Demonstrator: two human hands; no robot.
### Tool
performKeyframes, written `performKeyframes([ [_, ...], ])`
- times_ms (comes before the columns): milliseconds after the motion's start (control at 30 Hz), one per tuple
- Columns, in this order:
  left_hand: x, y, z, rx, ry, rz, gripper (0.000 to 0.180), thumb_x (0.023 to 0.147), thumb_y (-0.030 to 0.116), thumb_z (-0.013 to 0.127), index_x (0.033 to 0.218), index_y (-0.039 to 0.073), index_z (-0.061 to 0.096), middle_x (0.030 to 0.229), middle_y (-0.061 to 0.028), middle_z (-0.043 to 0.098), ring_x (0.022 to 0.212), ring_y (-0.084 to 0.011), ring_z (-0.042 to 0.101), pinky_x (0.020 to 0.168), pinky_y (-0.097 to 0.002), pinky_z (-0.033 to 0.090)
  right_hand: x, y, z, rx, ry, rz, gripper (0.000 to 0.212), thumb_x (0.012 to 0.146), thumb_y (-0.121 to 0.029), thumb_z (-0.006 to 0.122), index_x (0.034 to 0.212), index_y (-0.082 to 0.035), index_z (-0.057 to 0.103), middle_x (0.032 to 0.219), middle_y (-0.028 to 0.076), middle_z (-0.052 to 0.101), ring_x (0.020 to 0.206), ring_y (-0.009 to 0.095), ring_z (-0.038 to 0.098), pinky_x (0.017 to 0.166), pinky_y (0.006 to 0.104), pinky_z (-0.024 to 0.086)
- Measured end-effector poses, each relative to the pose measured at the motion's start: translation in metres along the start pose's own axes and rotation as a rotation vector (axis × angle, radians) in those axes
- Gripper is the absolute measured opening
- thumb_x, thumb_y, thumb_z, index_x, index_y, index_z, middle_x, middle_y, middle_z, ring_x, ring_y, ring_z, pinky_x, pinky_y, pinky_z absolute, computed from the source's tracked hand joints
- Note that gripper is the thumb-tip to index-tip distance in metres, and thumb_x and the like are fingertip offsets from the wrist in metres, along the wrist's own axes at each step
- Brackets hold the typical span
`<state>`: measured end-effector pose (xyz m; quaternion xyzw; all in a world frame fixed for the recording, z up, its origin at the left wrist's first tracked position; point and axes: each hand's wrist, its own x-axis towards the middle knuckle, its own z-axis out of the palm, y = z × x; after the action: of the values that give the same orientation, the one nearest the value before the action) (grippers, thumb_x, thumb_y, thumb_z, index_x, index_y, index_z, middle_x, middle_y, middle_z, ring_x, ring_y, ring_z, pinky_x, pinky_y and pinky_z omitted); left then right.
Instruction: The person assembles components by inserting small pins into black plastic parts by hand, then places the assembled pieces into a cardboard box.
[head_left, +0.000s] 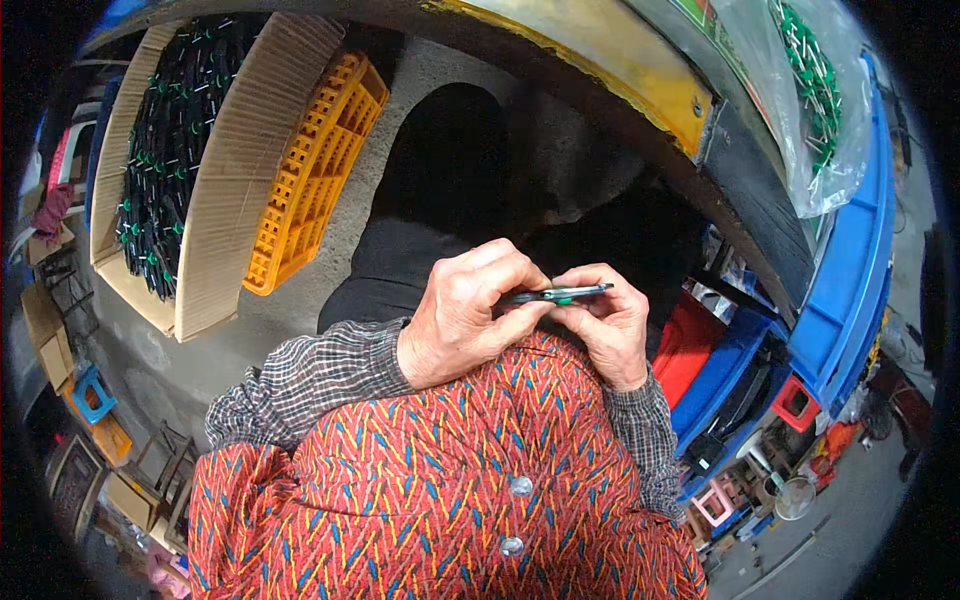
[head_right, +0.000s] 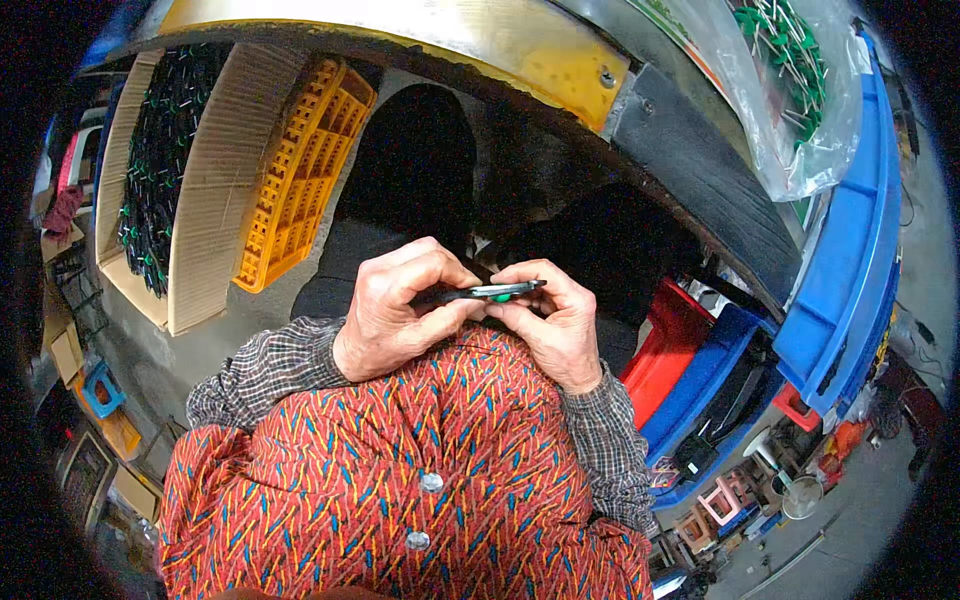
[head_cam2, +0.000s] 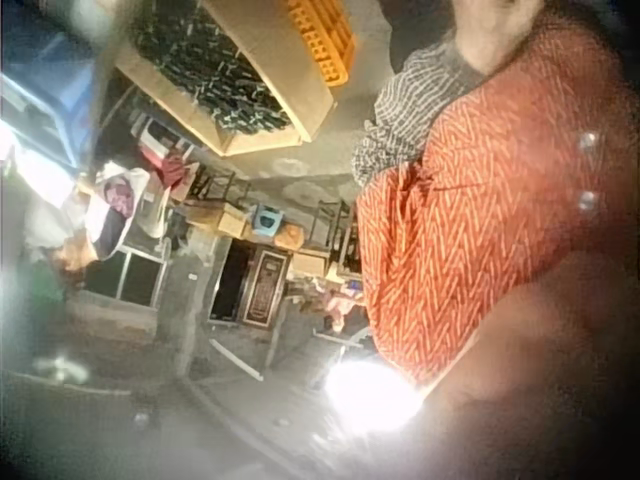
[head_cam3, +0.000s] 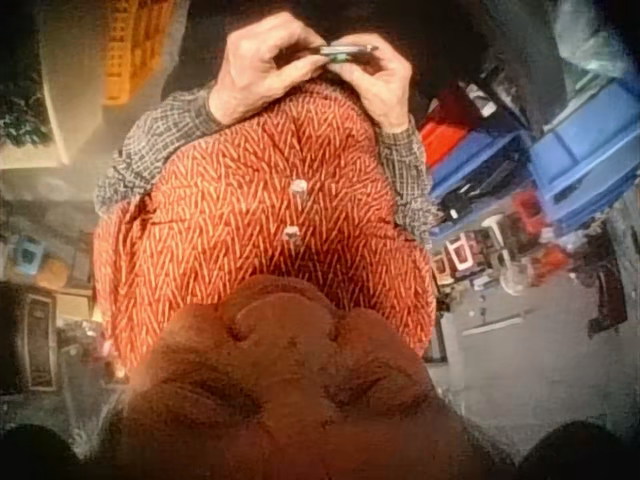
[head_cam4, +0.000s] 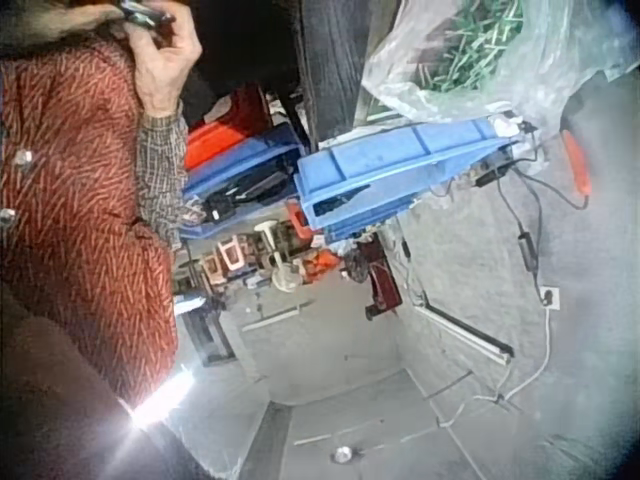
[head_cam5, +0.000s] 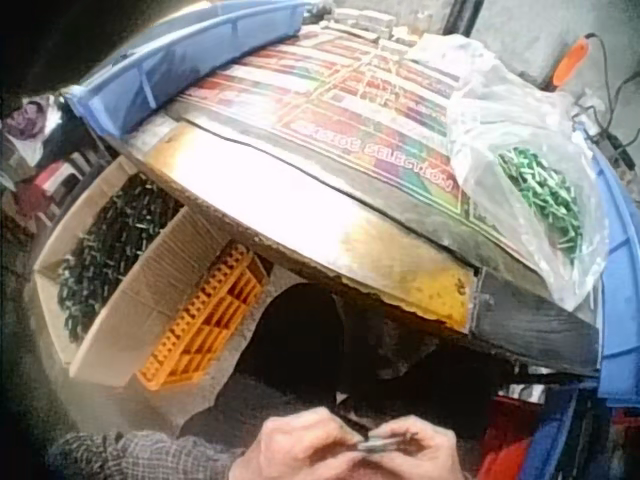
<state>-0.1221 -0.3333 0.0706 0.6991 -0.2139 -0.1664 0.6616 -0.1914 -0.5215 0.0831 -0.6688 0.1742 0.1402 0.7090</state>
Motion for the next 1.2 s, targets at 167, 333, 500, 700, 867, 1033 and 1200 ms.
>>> performKeyframes([
  [167,0.001,-0.002,0.0,0.038,0.007,0.002,0.016,0.072,0.004,0.075,0.083,-0.001,0.064,0.077,-0.0101,0.063,0.067,-0.0195,0.061,0.057,-0.0287,0.047,0.002,0.001,0.0,-0.041,-0.014,0.004,0.025,0.081,0.005,0.069,0.105,0.001,0.063,0.098,0.004,0.064,0.088,0.009,0.062,0.079,0.0223,0.05],
  [333,0.003,-0.005,0.0,0.059,0.016,0.013,0.017,0.071,0.005,0.076,0.082,-0.001,0.064,0.077,-0.0102,0.063,0.067,-0.0199,0.062,0.057,-0.0292,0.047,0.004,-0.001,0.001,-0.013,-0.026,0.057,0.024,0.083,0.003,0.067,0.106,0.001,0.063,0.099,0.003,0.064,0.089,0.008,0.06,0.081,0.0225,0.05],
  [500,0.004,-0.009,0.002,0.098,0.023,0.054,0.017,0.071,0.005,0.076,0.082,0.0,0.065,0.076,-0.0102,0.063,0.067,-0.0205,0.062,0.057,-0.0297,0.048,0.005,-0.001,-0.002,-0.047,-0.049,0.064,0.024,0.084,0.001,0.066,0.107,0.001,0.063,0.099,0.003,0.064,0.09,0.009,0.059,0.08,0.0223,0.049],
  [700,0.004,-0.01,0.003,0.102,0.027,0.046,0.017,0.069,0.004,0.076,0.082,0.0,0.065,0.076,-0.0099,0.063,0.067,-0.0207,0.062,0.057,-0.0296,0.049,0.008,0.006,-0.008,-0.158,-0.112,0.03,0.025,0.084,-0.001,0.066,0.109,0.001,0.064,0.1,0.005,0.064,0.092,0.01,0.059,0.081,0.0241,0.048],
  [867,0.003,-0.012,0.004,0.118,0.037,0.066,0.017,0.069,0.004,0.076,0.082,0.0,0.065,0.076,-0.0099,0.063,0.067,-0.021,0.063,0.057,-0.0296,0.049,0.006,0.002,-0.001,-0.076,-0.053,0.087,0.024,0.083,-0.001,0.067,0.107,0.0,0.065,0.101,0.006,0.064,0.092,0.011,0.059,0.082,0.0245,0.048],
  [1033,0.005,-0.011,0.003,0.105,0.028,0.077,0.017,0.069,0.004,0.076,0.082,0.0,0.065,0.077,-0.0101,0.064,0.068,-0.0216,0.063,0.058,-0.0299,0.05,0.006,0.006,-0.007,-0.084,-0.049,0.045,0.024,0.082,-0.002,0.069,0.106,0.0,0.065,0.102,0.005,0.065,0.092,0.011,0.059,0.082,0.0245,0.048],
  [1200,0.005,-0.011,0.004,0.133,0.03,0.082,0.018,0.068,0.004,0.077,0.082,0.001,0.065,0.077,-0.0101,0.064,0.068,-0.0221,0.064,0.059,-0.0304,0.05,0.01,0.003,-0.006,-0.152,-0.099,0.0,0.021,0.084,-0.005,0.067,0.105,0.0,0.066,0.099,0.007,0.065,0.09,0.013,0.061,0.081,0.0262,0.048],
])
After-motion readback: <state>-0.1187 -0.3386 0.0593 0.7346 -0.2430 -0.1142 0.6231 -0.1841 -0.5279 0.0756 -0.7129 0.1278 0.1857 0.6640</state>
